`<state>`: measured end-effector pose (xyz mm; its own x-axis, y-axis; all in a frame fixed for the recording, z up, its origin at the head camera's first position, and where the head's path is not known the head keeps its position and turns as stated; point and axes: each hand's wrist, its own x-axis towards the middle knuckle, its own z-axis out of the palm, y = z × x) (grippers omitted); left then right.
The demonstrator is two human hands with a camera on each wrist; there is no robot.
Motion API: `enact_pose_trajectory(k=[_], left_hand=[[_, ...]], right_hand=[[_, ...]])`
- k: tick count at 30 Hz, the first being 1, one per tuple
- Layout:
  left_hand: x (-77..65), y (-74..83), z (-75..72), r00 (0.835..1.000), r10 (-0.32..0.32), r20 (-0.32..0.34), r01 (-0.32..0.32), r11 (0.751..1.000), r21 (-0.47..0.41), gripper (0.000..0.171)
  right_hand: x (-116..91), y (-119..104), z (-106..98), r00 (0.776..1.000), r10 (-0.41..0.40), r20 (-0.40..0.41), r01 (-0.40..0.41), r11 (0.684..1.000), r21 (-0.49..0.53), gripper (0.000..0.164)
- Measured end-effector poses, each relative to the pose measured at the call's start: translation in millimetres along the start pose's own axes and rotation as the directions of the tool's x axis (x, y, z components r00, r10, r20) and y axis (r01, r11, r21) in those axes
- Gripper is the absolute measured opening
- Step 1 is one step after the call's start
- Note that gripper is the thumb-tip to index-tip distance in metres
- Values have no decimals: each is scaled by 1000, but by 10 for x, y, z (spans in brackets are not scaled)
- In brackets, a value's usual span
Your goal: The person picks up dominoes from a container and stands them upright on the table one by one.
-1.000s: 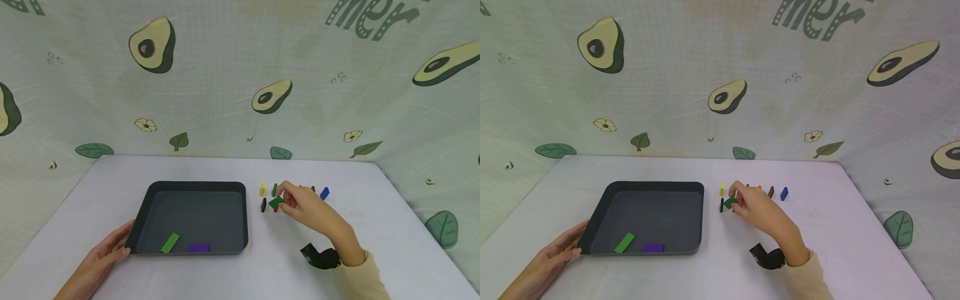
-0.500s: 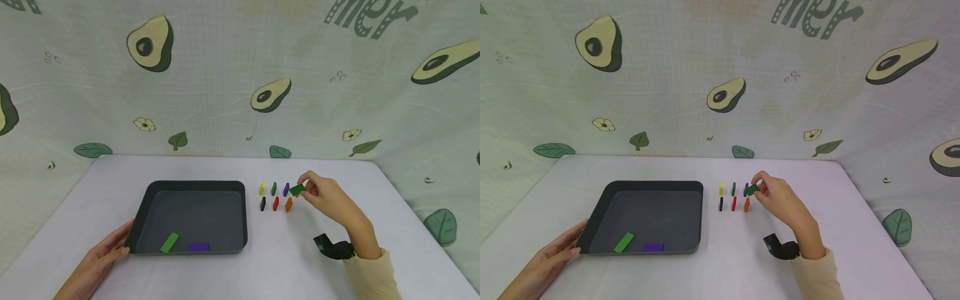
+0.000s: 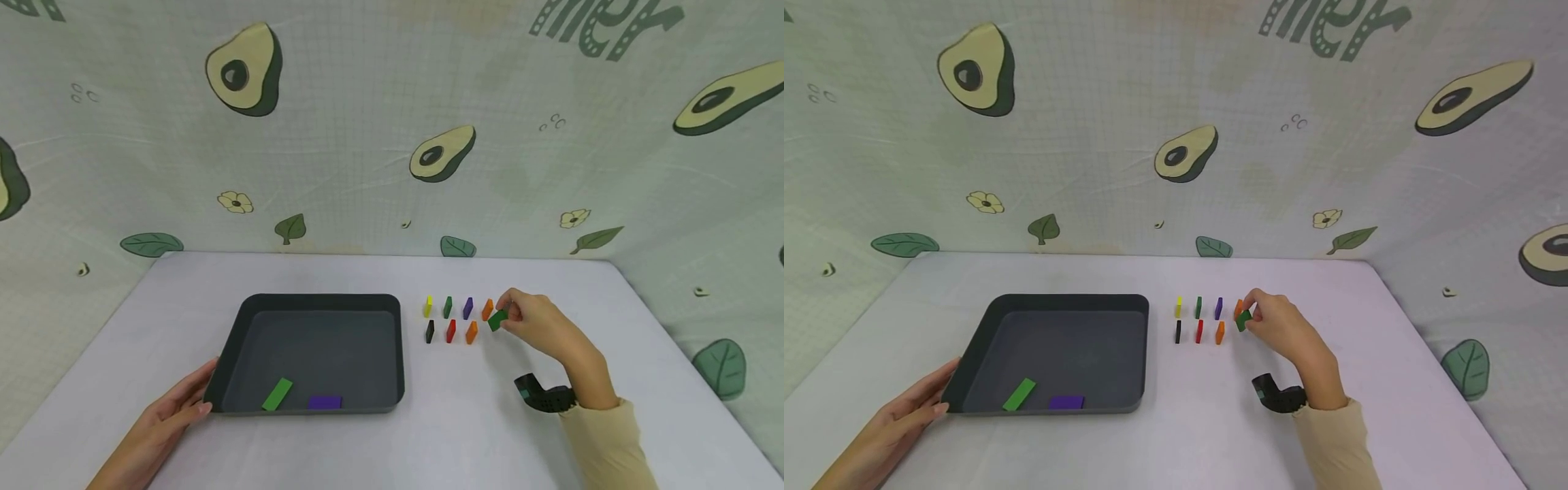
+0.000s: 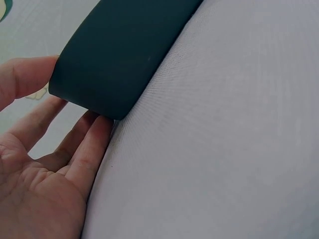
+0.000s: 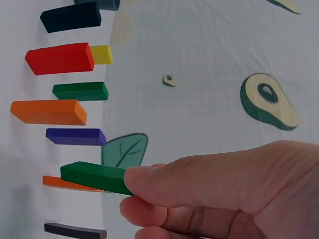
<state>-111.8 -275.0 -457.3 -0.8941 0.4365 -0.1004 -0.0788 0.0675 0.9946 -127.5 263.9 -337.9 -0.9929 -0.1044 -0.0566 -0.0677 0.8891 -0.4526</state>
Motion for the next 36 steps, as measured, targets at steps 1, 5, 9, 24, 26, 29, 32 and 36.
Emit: enact_pose_trajectory(k=[1,5,9,24,26,29,32,36], left_hand=[[0,-1,0,1000,-2,-2,2,1000,1,57],[3,-7,-1,1000,-12,-12,12,1000,3,57],[4,-6,-3,1000,-21,-19,21,1000,2,57],[7,13,5,999,-20,-26,21,1000,3,57],[8,13,6,999,-23,-29,23,1000,2,58],[9,13,7,999,-25,-31,25,1000,-1,57],[9,14,9,999,-22,-30,22,1000,0,57],[11,16,9,999,-22,-29,22,1000,0,57]], right_hand=[[11,10,12,1000,6,8,-6,1000,1,21],[43,41,51,999,25,28,-25,1000,3,21],[73,61,90,997,58,50,-58,998,-1,21],[140,80,196,985,126,118,-124,992,-27,22],[142,80,199,985,126,115,-122,992,-37,21],[143,78,200,985,129,113,-124,991,-46,21],[142,75,197,984,134,116,-129,990,-49,21],[143,72,193,984,135,119,-130,990,-48,21]])
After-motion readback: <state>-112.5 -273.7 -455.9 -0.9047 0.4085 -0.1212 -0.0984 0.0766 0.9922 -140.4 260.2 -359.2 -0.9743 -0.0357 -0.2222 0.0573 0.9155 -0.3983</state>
